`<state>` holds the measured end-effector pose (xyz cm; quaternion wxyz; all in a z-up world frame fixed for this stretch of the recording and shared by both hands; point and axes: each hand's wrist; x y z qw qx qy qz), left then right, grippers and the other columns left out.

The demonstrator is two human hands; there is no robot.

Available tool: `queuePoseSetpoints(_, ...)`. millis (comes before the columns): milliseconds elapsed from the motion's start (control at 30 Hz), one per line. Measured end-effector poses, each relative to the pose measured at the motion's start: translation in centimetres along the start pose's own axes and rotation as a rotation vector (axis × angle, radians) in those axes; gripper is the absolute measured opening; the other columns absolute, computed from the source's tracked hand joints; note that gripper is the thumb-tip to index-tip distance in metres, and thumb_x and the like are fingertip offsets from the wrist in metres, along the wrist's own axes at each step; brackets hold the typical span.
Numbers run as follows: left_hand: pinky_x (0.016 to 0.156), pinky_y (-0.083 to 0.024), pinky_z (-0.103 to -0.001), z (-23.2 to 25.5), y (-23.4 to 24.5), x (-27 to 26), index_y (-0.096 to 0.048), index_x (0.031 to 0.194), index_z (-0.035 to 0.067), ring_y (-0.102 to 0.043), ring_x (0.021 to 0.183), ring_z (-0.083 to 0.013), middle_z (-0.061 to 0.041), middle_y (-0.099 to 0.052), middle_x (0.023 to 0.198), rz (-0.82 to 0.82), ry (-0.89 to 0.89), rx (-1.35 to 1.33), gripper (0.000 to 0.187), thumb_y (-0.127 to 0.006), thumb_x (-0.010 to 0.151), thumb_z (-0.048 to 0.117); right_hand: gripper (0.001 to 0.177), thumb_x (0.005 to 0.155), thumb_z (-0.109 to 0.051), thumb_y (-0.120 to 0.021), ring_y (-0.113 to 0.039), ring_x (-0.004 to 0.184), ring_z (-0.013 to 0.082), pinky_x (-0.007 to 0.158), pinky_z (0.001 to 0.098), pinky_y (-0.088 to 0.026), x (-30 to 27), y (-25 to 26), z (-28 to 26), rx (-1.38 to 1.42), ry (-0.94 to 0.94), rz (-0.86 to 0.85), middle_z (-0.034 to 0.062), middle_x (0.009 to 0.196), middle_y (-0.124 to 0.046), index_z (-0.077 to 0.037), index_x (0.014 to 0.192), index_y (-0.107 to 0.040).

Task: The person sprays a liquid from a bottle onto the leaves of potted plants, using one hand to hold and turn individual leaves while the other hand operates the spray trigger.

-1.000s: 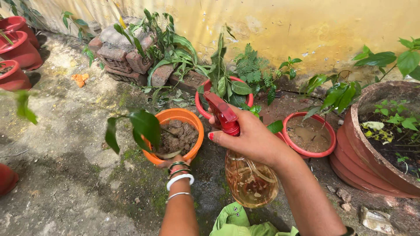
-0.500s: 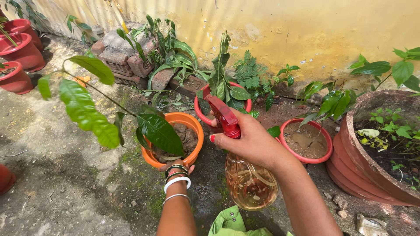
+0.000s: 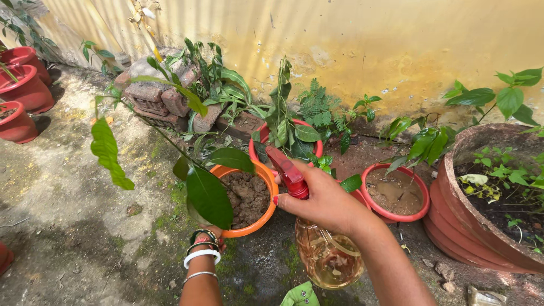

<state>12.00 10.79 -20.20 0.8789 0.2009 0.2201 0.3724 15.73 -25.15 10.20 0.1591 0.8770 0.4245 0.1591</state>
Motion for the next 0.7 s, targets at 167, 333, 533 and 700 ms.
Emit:
queuePoseSetpoints(167,0.087,-0.052,-0.047,-0.6,-0.5,-0.3,-0.061,0.117,0.009,-0.066,0.099,-0.0393,-0.024,-0.069,0.11,-0.065,0.0,0.132,0.026,-0.066,0.092,0.019,0.049,0.083,-0.029,-0.075,-0.065,0.097,0.0135,0.089,0.0318,-0.054,-0.2,-1.5,-0.2,0.09,-0.04,-0.064,0.0073,0.103,-0.069,-0.004,0.123,-0.063)
queuePoseSetpoints(333,0.085,-0.052,-0.046,-6.7,1.0,-4.0,-0.065,0.112,0.008,-0.067,0.096,-0.0387,-0.023,-0.07,0.107,-0.226,0.078,0.159,0.022,-0.066,0.092,0.019,0.055,0.081,-0.031,-0.076,-0.066,0.099,0.0133,0.09,0.0308,-0.053,0.0,-1.7,-1.1,-0.028,-0.015,-0.059,0.0047,0.106,-0.07,-0.007,0.128,-0.06)
queuePoseSetpoints(533,0.082,-0.052,-0.045,-11.7,4.0,-6.9,-0.07,0.106,0.007,-0.068,0.093,-0.038,-0.022,-0.071,0.104,-0.295,0.214,0.222,0.019,-0.066,0.092,0.019,0.066,0.082,-0.029,-0.076,-0.065,0.099,0.0132,0.089,0.0304,-0.053,0.2,-3.1,-2.1,-0.019,0.096,-0.07,0.0053,0.107,-0.069,-0.007,0.139,-0.054)
queuePoseSetpoints(700,0.08,-0.052,-0.045,-12.6,8.9,-6.0,-0.074,0.101,0.006,-0.068,0.09,-0.0375,-0.022,-0.072,0.102,-0.041,0.274,0.276,0.018,-0.066,0.091,0.019,0.081,0.081,-0.026,-0.075,-0.06,0.091,0.0112,0.085,0.0291,-0.052,-0.1,-5.2,-1.3,0.08,0.156,-0.136,0.0035,0.103,-0.064,-0.013,0.154,-0.042)
Point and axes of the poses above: each hand's wrist, its own x-axis towards the middle knuckle, its own y-axis out of the back of the hand, z = x × y
